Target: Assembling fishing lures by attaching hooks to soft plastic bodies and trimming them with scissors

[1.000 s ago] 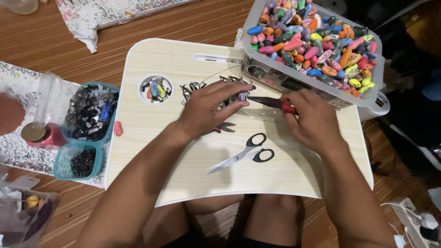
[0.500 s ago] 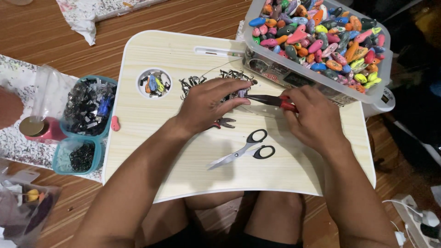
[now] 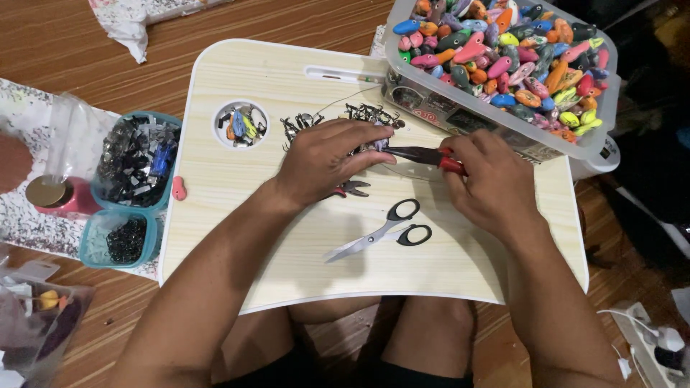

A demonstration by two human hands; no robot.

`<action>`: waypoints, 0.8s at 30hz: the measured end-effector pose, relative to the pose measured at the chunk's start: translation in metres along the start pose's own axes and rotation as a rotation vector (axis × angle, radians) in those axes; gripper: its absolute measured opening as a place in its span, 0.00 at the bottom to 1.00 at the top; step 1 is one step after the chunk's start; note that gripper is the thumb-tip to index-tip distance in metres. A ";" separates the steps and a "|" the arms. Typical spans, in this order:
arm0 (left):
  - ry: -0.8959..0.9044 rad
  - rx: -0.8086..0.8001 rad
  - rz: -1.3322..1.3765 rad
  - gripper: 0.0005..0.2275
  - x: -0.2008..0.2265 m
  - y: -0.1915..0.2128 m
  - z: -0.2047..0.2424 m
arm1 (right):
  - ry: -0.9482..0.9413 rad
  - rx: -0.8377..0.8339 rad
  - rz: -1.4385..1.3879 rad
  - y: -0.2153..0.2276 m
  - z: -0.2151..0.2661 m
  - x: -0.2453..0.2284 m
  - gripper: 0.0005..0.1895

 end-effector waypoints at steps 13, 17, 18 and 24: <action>-0.052 0.011 0.000 0.10 -0.007 -0.005 0.004 | -0.013 -0.045 -0.018 -0.002 -0.002 0.006 0.13; -0.079 0.014 -0.021 0.10 -0.008 -0.006 0.005 | 0.022 -0.009 -0.021 -0.019 -0.001 0.014 0.11; -0.087 0.015 -0.015 0.10 -0.006 -0.006 0.004 | 0.005 0.036 -0.014 -0.024 0.000 0.017 0.10; -0.134 -0.008 -0.112 0.08 -0.016 -0.011 0.007 | 0.009 0.194 0.141 -0.060 0.005 0.042 0.12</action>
Point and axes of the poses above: each hand's wrist, its own z-axis away from the middle knuckle, its own y-axis out of the back of the hand, x = y × z, the point moved 3 cm from there along -z, towards the middle knuckle, and after that the axes turned 2 degrees about x, right-handed, at the moved point
